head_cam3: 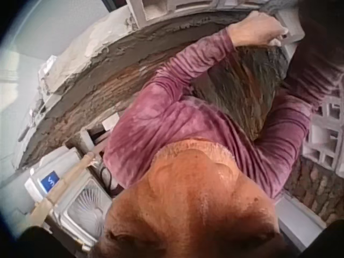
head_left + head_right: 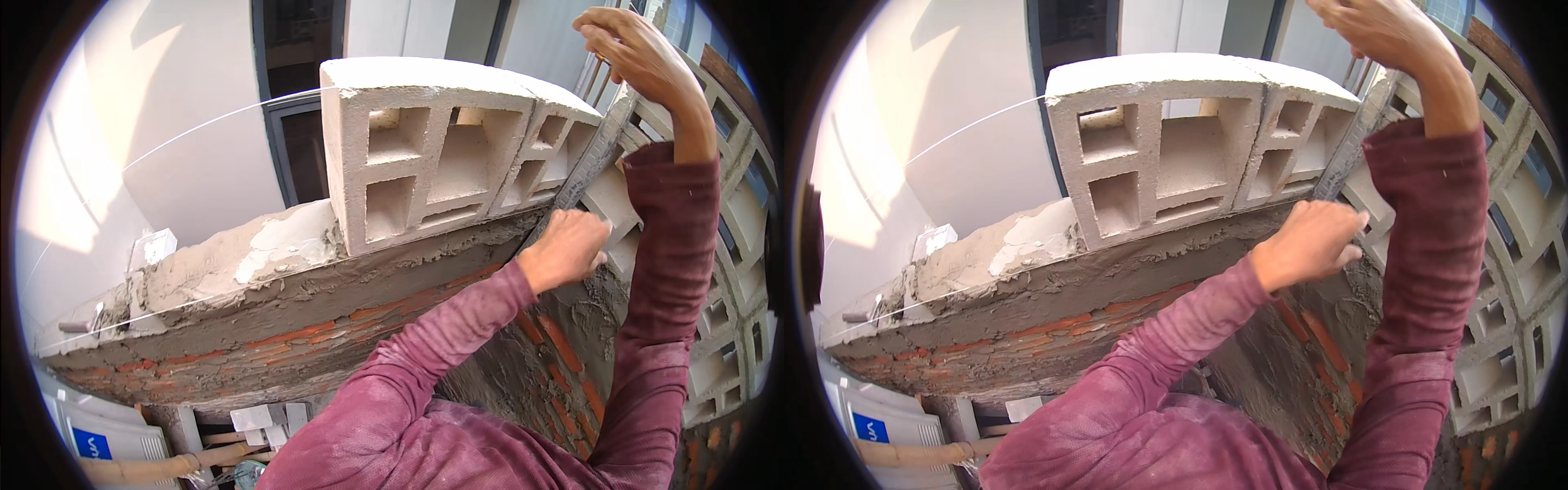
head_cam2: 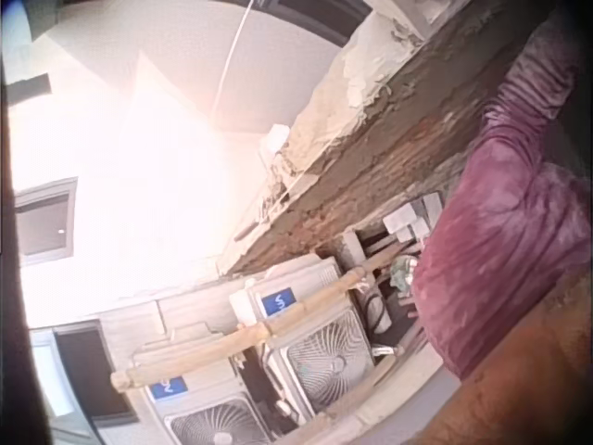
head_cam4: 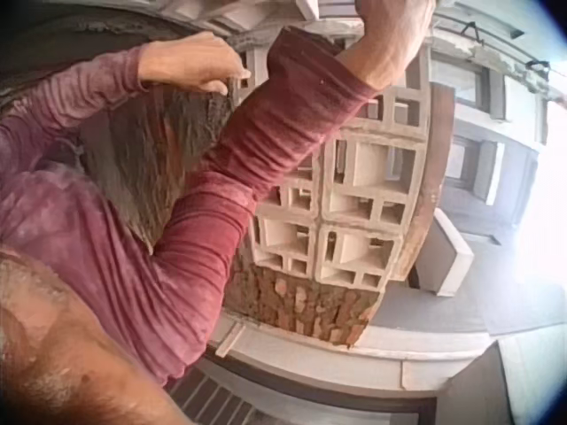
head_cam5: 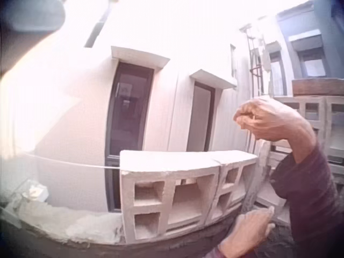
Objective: The person cuts a white wire with pliers and then ties it to a metal rod on a brick wall. They then use a metal ruler to measure the distance between the wire and the wall.
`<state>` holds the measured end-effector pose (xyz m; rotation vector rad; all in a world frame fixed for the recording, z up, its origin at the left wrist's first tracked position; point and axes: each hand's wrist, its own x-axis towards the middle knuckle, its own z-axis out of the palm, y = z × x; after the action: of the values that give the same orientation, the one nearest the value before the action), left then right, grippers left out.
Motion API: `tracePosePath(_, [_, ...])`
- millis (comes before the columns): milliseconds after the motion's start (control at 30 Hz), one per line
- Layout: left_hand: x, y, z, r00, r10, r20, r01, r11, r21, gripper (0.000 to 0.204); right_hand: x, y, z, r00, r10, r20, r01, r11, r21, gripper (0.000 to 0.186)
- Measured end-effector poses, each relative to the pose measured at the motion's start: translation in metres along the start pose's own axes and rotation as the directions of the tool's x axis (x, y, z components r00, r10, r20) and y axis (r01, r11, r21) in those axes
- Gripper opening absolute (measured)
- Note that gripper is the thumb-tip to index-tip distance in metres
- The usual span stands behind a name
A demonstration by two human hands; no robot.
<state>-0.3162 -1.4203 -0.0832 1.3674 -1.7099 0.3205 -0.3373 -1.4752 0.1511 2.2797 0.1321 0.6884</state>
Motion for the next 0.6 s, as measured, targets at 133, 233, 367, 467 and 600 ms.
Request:
tracePosePath(133, [-0.077,0.043,-0.093,0.991,0.136,0.012,-0.134,0.984,-0.114,0.011,-0.121,-0.079,-0.033,0.781,0.569,-0.255,-0.276,0.682,0.677,0.025])
tracePosePath(233, [-0.128,0.070,-0.173,0.973,0.052,-0.223,-0.072,0.994,-0.083,0.010,-0.195,-0.152,-0.017,0.814,0.575,-0.084,-0.171,0.375,0.911,0.023])
tracePosePath(367, [-0.216,0.120,-0.237,0.911,-0.399,-0.100,0.403,0.915,0.017,0.014,-0.240,-0.224,0.036,0.979,0.020,0.203,-0.198,-0.146,0.969,0.027])
tracePosePath(467, [-0.274,0.147,-0.255,0.792,-0.610,0.027,0.596,0.782,0.183,0.025,-0.247,-0.296,0.082,0.869,-0.267,0.416,-0.422,0.040,0.906,0.029])
tracePosePath(600, [-0.324,0.190,-0.289,0.634,-0.767,-0.101,0.762,0.596,0.255,0.023,-0.256,-0.384,0.115,0.751,-0.561,0.348,-0.379,0.065,0.923,0.031])
